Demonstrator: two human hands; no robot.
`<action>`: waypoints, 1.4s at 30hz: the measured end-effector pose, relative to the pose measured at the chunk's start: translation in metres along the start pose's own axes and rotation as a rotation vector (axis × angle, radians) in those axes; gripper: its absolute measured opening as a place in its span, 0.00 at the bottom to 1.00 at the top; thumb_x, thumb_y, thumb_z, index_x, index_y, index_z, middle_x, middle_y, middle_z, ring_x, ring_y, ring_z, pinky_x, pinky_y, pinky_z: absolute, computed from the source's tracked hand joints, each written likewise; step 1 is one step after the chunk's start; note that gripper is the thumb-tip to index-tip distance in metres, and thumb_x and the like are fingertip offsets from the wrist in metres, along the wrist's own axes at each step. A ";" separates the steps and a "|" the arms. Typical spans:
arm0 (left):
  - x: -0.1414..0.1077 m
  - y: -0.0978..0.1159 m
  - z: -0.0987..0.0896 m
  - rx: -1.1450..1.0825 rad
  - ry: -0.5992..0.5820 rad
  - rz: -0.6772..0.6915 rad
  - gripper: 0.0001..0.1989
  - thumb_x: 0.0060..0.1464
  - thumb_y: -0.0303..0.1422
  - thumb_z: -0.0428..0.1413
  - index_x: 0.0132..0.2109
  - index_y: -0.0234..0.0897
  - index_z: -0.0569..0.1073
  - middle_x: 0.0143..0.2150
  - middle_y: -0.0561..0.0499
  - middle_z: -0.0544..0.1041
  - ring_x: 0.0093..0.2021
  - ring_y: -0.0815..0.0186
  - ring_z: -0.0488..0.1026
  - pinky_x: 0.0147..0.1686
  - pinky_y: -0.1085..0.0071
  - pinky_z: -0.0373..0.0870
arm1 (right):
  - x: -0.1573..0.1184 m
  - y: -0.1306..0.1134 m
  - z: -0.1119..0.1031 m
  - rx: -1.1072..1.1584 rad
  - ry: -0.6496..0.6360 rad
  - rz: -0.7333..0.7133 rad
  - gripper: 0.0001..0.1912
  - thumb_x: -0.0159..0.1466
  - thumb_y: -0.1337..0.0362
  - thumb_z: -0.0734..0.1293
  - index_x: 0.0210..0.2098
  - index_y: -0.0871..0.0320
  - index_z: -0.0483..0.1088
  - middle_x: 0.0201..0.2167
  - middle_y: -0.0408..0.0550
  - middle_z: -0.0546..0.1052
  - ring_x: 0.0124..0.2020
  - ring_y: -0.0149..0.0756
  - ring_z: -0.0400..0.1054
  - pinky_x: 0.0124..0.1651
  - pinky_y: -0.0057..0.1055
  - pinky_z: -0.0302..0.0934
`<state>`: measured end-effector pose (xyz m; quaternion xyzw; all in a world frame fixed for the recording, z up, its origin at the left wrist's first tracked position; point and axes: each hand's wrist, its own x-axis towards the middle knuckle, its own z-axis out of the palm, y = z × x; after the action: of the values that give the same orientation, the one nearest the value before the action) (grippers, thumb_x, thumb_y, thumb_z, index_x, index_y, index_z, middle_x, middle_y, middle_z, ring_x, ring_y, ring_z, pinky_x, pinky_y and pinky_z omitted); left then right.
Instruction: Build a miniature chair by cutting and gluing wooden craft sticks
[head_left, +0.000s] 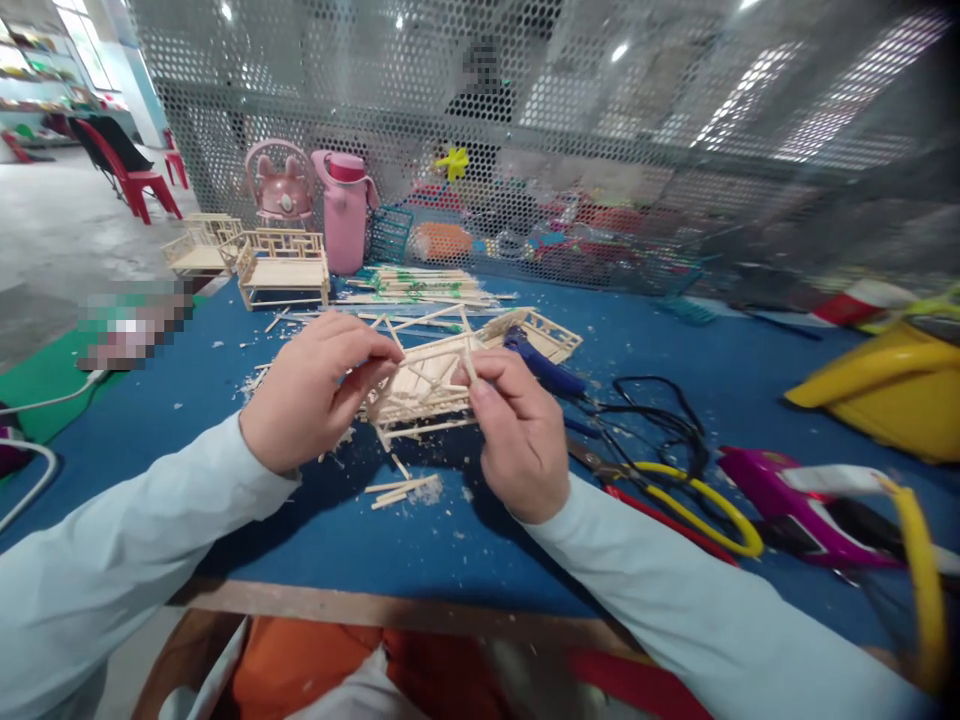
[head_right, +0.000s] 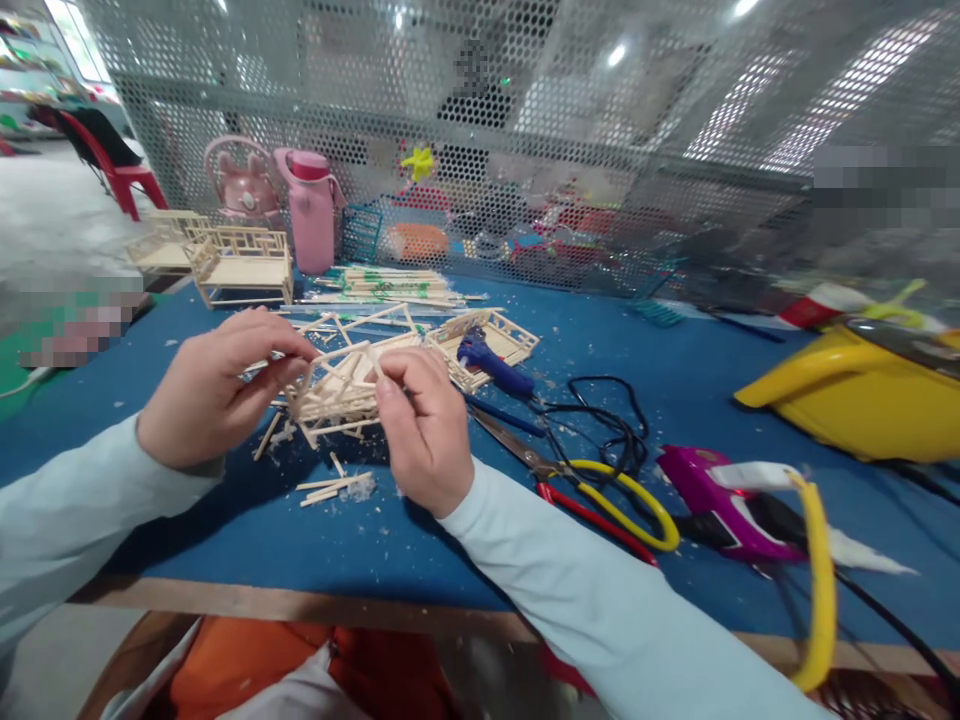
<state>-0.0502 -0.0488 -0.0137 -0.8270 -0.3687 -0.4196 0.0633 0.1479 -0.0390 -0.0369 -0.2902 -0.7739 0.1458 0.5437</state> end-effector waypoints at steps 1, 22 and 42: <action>0.000 -0.001 0.000 0.016 0.013 0.022 0.10 0.60 0.28 0.48 0.36 0.35 0.74 0.31 0.48 0.77 0.34 0.65 0.71 0.37 0.69 0.67 | 0.000 -0.001 -0.002 0.000 -0.026 0.015 0.08 0.65 0.65 0.58 0.31 0.56 0.66 0.31 0.47 0.73 0.36 0.36 0.66 0.42 0.36 0.60; -0.013 -0.031 -0.008 -0.208 0.282 -0.237 0.10 0.56 0.33 0.55 0.45 0.41 0.76 0.45 0.55 0.78 0.48 0.64 0.72 0.50 0.62 0.67 | 0.030 0.049 -0.057 -0.198 -0.122 0.295 0.07 0.58 0.59 0.67 0.29 0.56 0.71 0.27 0.45 0.77 0.27 0.31 0.68 0.33 0.31 0.62; -0.015 -0.030 0.008 0.261 -0.115 0.139 0.15 0.62 0.37 0.48 0.40 0.37 0.78 0.52 0.42 0.74 0.49 0.58 0.71 0.48 0.58 0.67 | 0.041 0.117 -0.070 -0.900 -0.429 0.589 0.20 0.48 0.69 0.67 0.42 0.62 0.74 0.42 0.58 0.79 0.44 0.50 0.72 0.45 0.36 0.63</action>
<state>-0.0707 -0.0320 -0.0356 -0.8580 -0.3651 -0.3144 0.1779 0.2365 0.0719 -0.0441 -0.6599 -0.7392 0.0031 0.1343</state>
